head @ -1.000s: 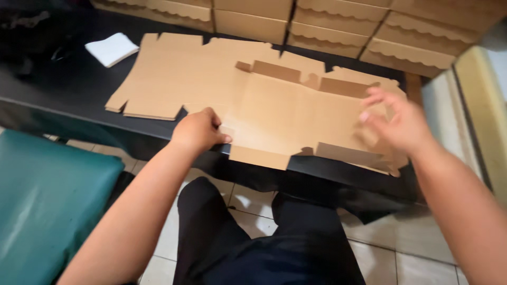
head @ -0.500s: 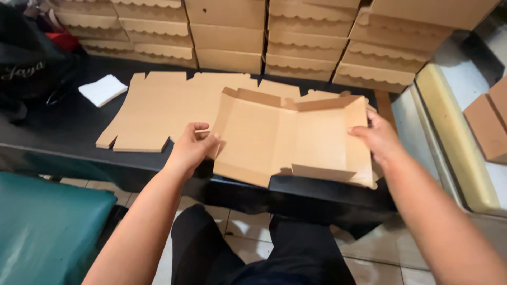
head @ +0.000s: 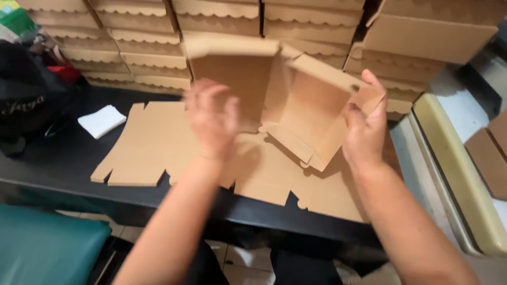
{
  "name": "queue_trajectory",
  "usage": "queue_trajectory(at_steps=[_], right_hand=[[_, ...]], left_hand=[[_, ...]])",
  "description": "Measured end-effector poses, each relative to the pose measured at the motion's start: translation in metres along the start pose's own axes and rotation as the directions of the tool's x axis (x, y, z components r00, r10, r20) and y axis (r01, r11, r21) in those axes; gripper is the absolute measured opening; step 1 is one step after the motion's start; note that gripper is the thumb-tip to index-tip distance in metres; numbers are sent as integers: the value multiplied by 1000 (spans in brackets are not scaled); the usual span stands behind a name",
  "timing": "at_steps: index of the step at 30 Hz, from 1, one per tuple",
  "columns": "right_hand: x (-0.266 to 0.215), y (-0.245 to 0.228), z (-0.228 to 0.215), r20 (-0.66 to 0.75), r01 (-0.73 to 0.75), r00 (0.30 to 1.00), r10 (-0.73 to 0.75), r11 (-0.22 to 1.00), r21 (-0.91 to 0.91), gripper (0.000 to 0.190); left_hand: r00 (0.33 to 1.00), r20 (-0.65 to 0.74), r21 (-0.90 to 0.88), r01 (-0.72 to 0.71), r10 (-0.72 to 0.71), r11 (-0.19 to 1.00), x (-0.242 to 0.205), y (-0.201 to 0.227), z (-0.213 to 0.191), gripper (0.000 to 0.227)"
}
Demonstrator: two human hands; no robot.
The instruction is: The person assembles flat cardboard pieces into rectangular boxes by hand. They fold the sides, tuck in tabs, and secure the flaps to form the box structure. The person repeats this process for multiple units, stacking the finished boxes on a nearby surface.
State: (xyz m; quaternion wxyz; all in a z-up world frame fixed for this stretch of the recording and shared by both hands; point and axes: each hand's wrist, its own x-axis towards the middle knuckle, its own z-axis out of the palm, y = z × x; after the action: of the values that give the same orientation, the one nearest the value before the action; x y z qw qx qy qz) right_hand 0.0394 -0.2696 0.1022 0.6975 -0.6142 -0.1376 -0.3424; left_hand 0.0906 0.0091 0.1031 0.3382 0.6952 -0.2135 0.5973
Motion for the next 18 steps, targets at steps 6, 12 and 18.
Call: queue_trajectory(at_steps=[6,12,18], right_hand=[[-19,12,18,47,106,994,-101,988,-115,49],[-25,10,2,242,53,969,-45,998,-25,43],[-14,2,-16,363,-27,931,39,999,-37,44]], left_hand=[[205,857,-320,931,-472,-177,-9,77,78,36],[463,808,-564,786,-364,-252,-36,78,117,25],[481,825,-548,808,-297,-215,-53,73,103,33]])
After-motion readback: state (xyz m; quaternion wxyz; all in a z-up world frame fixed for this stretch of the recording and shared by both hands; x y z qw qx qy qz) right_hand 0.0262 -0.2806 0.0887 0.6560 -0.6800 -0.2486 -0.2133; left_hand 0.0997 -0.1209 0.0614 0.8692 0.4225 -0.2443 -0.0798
